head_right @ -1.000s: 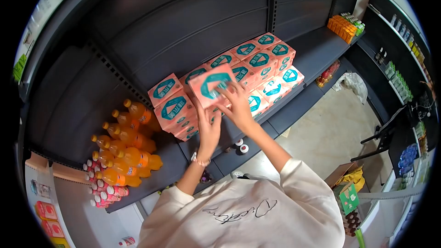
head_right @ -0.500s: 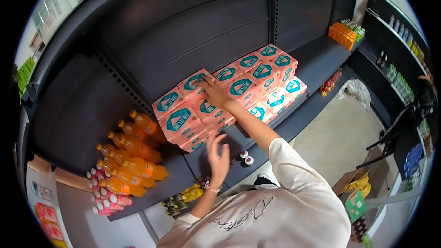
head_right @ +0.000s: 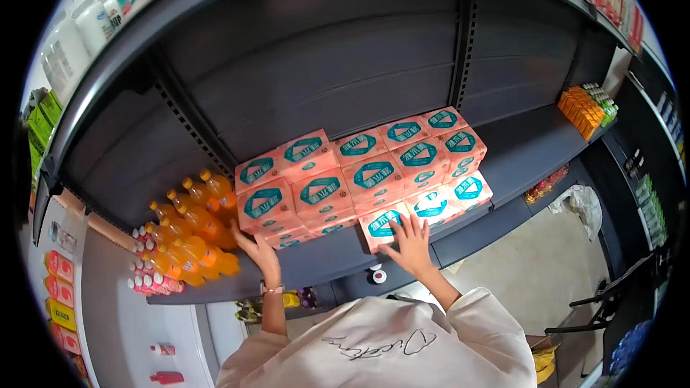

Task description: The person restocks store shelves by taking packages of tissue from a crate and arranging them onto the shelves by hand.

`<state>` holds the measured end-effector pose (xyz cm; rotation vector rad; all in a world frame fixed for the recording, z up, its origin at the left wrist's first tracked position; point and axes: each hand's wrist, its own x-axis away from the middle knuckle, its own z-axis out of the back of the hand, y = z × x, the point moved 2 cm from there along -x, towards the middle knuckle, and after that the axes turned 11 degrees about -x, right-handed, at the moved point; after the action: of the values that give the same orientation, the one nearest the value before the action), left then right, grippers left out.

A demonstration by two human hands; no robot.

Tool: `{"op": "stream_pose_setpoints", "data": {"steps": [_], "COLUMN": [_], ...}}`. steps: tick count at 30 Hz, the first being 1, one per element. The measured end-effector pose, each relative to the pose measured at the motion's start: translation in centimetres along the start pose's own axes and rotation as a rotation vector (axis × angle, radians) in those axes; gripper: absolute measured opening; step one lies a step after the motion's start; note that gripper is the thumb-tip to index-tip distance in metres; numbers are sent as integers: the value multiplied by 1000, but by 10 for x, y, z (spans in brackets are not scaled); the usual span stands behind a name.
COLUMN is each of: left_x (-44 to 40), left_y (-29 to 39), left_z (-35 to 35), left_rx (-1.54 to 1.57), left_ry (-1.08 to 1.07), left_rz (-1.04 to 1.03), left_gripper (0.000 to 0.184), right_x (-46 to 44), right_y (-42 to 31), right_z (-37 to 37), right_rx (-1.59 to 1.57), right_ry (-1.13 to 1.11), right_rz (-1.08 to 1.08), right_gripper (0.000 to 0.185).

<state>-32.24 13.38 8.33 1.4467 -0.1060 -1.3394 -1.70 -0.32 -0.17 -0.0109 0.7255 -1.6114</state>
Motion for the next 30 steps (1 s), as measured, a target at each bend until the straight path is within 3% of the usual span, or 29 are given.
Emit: {"op": "stream_pose_setpoints", "data": {"steps": [1,2,4,6,7,8,11,15,16,20,23,25,26,27,30], "left_x": [15,45,96,140,173,169,194,200,197,175,132,104,87,74,70], "left_y": [9,-3,29,42,8,30,51,83,89,98,94,83,91,98,96], "left_z": [6,-2,-12,-44,-69,-70,-68,-53,-50,-27,-35,-44,-42,-41,-48], "left_rx": [-184,34,-147,-40,-11,148,223,16,61,123,256,231,110,-7,-59], "left_ry": [109,47,-492,-643,-719,-944,-782,-659,-663,-497,-353,-425,-401,-374,-374], "left_rz": [-93,-77,-342,-141,-9,222,351,-170,-217,-556,-333,-69,-137,-210,-227], "left_gripper": [48,45,51,58,66,71,73,80,82,61,70,71,68,65,53], "right_x": [9,11,10,10,9,9,20,28,31,22,-29,-68,-84,-102,-129], "right_y": [6,4,3,14,16,7,-1,-1,-1,-14,-55,-78,-85,-91,-95], "right_z": [-4,0,1,-9,-14,-7,-14,-14,-8,7,35,36,28,32,4], "right_rx": [16,-12,-98,-184,-229,-310,-407,-664,-645,-757,-630,-689,-824,-642,-582], "right_ry": [4,-7,10,-36,-58,-69,-62,198,212,289,340,402,381,324,218], "right_rz": [60,78,99,183,220,209,192,16,97,264,355,338,285,367,386], "right_gripper": [73,74,69,66,64,61,62,54,49,42,34,38,40,40,40]}}
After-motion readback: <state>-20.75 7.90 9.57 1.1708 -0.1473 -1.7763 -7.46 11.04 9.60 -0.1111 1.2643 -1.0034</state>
